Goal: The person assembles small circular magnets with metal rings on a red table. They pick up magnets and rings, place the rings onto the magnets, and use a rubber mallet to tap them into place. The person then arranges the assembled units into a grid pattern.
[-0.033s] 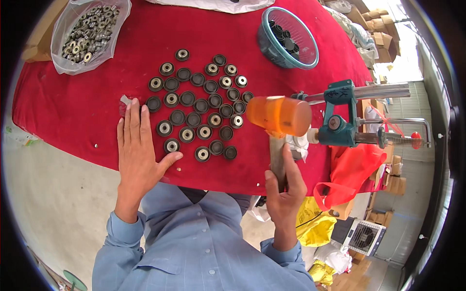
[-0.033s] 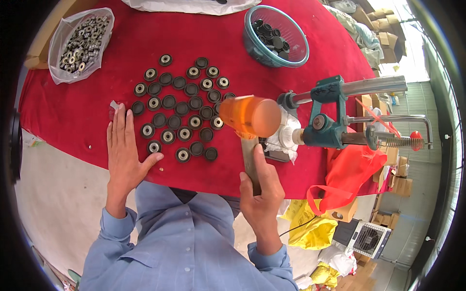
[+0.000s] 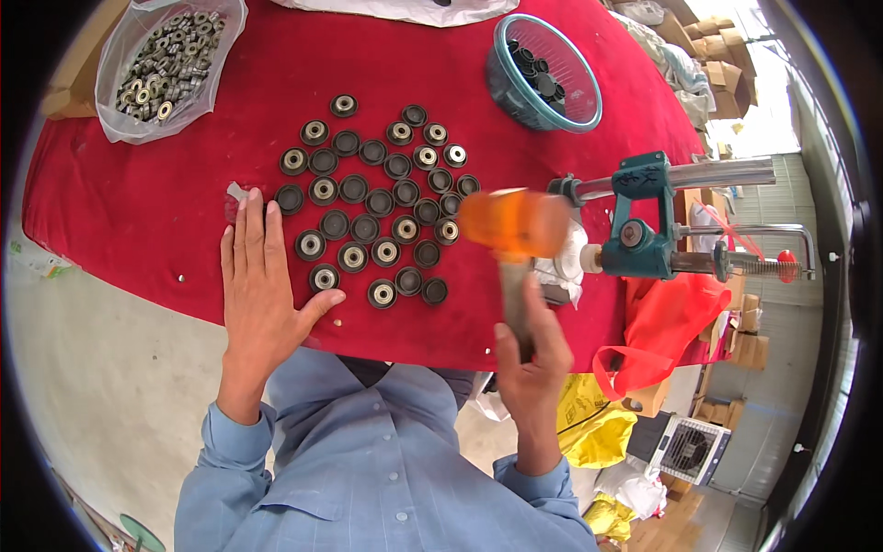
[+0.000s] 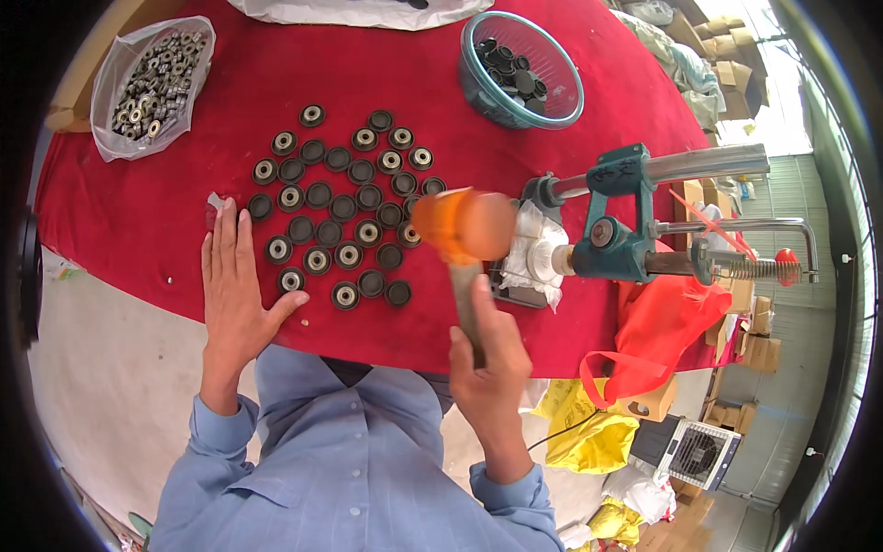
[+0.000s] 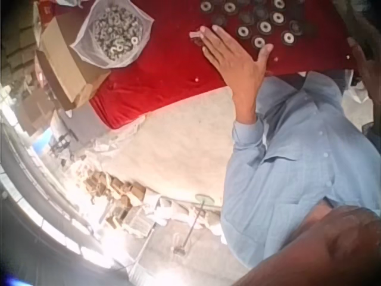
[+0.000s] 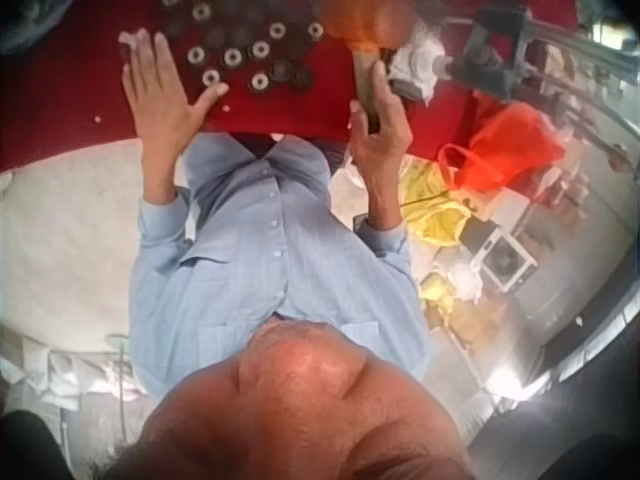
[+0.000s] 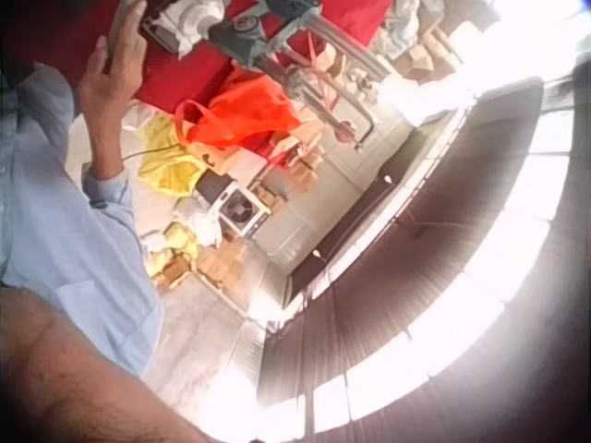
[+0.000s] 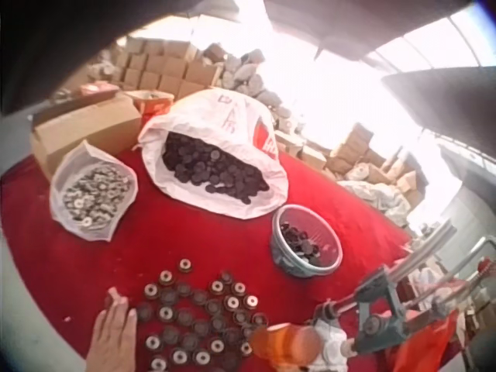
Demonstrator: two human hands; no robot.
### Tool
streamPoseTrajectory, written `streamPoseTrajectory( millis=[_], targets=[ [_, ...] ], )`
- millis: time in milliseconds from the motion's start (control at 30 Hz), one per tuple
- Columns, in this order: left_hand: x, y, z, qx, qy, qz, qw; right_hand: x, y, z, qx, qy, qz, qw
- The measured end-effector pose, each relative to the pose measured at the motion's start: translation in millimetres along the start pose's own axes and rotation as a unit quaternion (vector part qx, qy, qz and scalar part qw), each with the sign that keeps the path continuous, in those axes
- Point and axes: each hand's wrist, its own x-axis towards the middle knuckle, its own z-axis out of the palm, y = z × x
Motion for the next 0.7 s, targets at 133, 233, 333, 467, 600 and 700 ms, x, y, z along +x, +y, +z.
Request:
streamPoseTrajectory(
  millis=[133,233,333,467,600,700],
  targets=[
    [0,-2,3,0.006,0.01,0.007,1.0,5,7,-7,0.017,-0.065,0.07,0.995],
    [0,-3,3,0.005,0.013,0.013,1.0,15,8,-9,0.045,0.02,0.035,0.998],
    [0,-3,1,0.0,0.009,0.009,1.0,34,1,-15,0.062,0.025,0.074,0.995],
    [2,-2,-2,-0.006,0.003,0.007,1.0,58,4,-8,0.071,0.006,0.063,0.995],
    [2,-1,-3,-0.017,0.002,0.006,1.0,79,16,20,0.031,-0.01,0.045,0.998],
    [1,-1,-2,-0.017,0.006,0.003,1.0,90,22,23,0.014,-0.063,0.082,0.995]
  ],
)
